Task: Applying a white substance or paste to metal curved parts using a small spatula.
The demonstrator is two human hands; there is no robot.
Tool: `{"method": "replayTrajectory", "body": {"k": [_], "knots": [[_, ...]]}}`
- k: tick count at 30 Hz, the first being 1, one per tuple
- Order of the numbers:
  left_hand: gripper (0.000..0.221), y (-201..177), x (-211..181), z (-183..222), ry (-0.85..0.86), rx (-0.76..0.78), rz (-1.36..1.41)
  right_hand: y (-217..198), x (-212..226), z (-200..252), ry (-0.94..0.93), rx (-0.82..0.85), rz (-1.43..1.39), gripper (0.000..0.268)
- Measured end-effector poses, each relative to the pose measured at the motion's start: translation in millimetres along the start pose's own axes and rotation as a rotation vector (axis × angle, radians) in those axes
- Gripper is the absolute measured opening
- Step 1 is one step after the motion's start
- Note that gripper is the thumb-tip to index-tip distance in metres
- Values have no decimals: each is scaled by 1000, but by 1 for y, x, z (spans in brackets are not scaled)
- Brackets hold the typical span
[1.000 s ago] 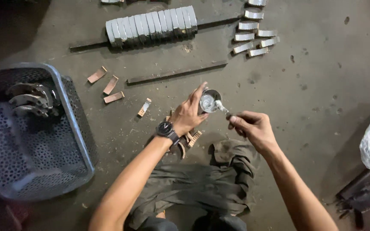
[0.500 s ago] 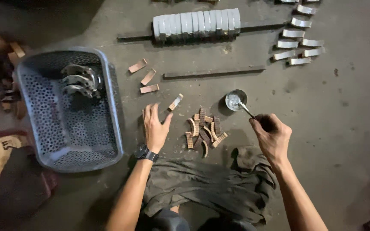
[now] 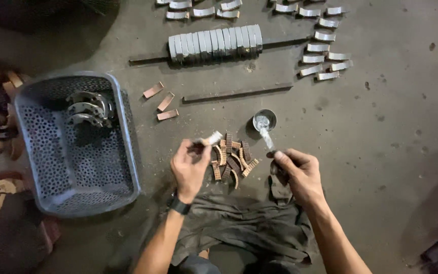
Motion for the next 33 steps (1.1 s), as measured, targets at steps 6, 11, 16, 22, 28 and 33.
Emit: {"method": "replayTrajectory", "body": {"k": [6,11,16,22,28,33], "knots": [[21,-16,-93,9,99,-11,180,28,7,18,130,104,-20,25],[29,-22,-150,12,337,-16,77,40,1,21,200,125,32,27],[35,-27,-159,14,400,-69,55,35,27,11,-4,110,323,19],[33,-26,-151,9,382,-72,20,37,79,34,-408,-14,544,14],[34,-22,-164,13,489,-62,21,52,74,33,-609,57,631,12],[33,-16,-163,18,516,-20,49,48,89,33,-608,-65,634,12]]}}
Point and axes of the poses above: each hand's wrist, its own z-axis away from the middle knuckle, its own y-axis out of the palm, x = y × z, the point moved 10 cm from there along -z, towards the middle knuckle, and after that the axes turned 10 degrees about -z, right-handed, at the moved point
